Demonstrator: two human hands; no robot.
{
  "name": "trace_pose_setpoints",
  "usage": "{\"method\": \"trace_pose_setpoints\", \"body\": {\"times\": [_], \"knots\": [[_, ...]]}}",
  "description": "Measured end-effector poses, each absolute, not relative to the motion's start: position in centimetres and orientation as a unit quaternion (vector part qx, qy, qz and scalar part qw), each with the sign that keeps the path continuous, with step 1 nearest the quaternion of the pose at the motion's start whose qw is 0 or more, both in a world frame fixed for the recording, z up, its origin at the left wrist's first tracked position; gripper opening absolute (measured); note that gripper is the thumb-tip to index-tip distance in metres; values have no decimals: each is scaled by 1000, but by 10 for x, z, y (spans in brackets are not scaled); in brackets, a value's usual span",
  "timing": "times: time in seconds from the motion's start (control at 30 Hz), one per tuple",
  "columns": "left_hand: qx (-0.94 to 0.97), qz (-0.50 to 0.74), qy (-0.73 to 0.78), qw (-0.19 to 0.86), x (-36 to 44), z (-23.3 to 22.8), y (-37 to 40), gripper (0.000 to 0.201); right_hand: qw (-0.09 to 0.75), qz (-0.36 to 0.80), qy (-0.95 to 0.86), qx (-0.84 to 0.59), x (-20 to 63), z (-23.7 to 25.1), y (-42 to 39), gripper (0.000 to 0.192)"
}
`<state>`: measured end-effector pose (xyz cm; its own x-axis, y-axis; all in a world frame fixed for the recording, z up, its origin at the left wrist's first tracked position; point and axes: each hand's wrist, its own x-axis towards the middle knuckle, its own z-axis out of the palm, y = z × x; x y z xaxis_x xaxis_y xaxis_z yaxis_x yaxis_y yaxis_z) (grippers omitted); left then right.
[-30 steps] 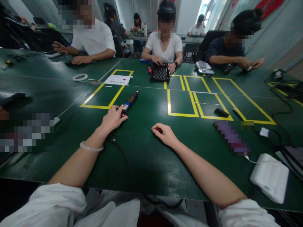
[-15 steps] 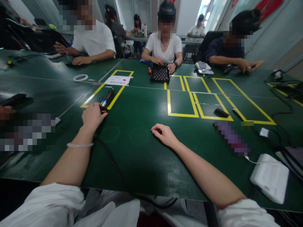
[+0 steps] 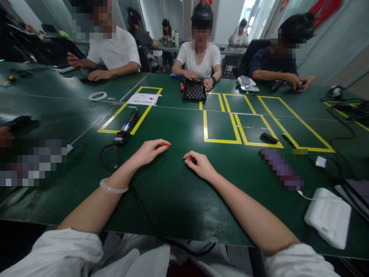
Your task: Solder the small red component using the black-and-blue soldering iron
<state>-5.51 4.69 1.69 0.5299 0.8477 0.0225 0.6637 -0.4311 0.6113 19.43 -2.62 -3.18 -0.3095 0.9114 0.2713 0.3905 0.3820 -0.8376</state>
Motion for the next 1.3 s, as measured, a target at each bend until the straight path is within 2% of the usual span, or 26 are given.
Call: {"method": "trace_pose_setpoints", "body": {"times": [0.1, 0.17, 0.27, 0.4, 0.5, 0.6, 0.8, 0.87, 0.93, 1.07, 1.17, 1.23, 1.3], "knots": [[825, 128, 375, 403, -26, 13, 27, 46, 395, 356, -737, -417, 194, -34, -27, 24], [808, 121, 348, 459, -17, 13, 19, 50, 390, 352, -748, -405, 193, -33, -27, 20], [790, 134, 329, 499, -13, 12, 14, 50, 386, 348, -758, -395, 192, -31, -28, 9], [770, 146, 330, 526, -14, 11, 14, 48, 383, 362, -758, -384, 191, -28, -30, 16], [768, 150, 336, 525, -13, 10, 12, 44, 386, 373, -748, -389, 191, -29, -29, 10], [791, 158, 345, 480, -11, 12, 8, 34, 404, 420, -705, -404, 192, -33, -26, 13], [899, 156, 337, 232, -8, 18, -1, 28, 440, 522, -616, -392, 194, -37, -19, 28], [908, 147, 343, 189, -7, 18, -1, 25, 437, 535, -613, -384, 194, -36, -18, 29], [897, 156, 350, 218, -7, 17, 0, 25, 440, 527, -618, -383, 193, -36, -20, 28], [833, 185, 363, 373, -8, 11, 4, 29, 444, 444, -670, -395, 192, -34, -25, 30], [781, 188, 365, 471, -6, 5, 5, 31, 417, 366, -727, -406, 191, -31, -28, 17], [772, 188, 363, 487, -6, 5, 8, 33, 408, 342, -738, -414, 191, -29, -29, 11], [795, 196, 379, 431, -12, 9, 16, 35, 408, 341, -733, -424, 191, -28, -29, 10]]}}
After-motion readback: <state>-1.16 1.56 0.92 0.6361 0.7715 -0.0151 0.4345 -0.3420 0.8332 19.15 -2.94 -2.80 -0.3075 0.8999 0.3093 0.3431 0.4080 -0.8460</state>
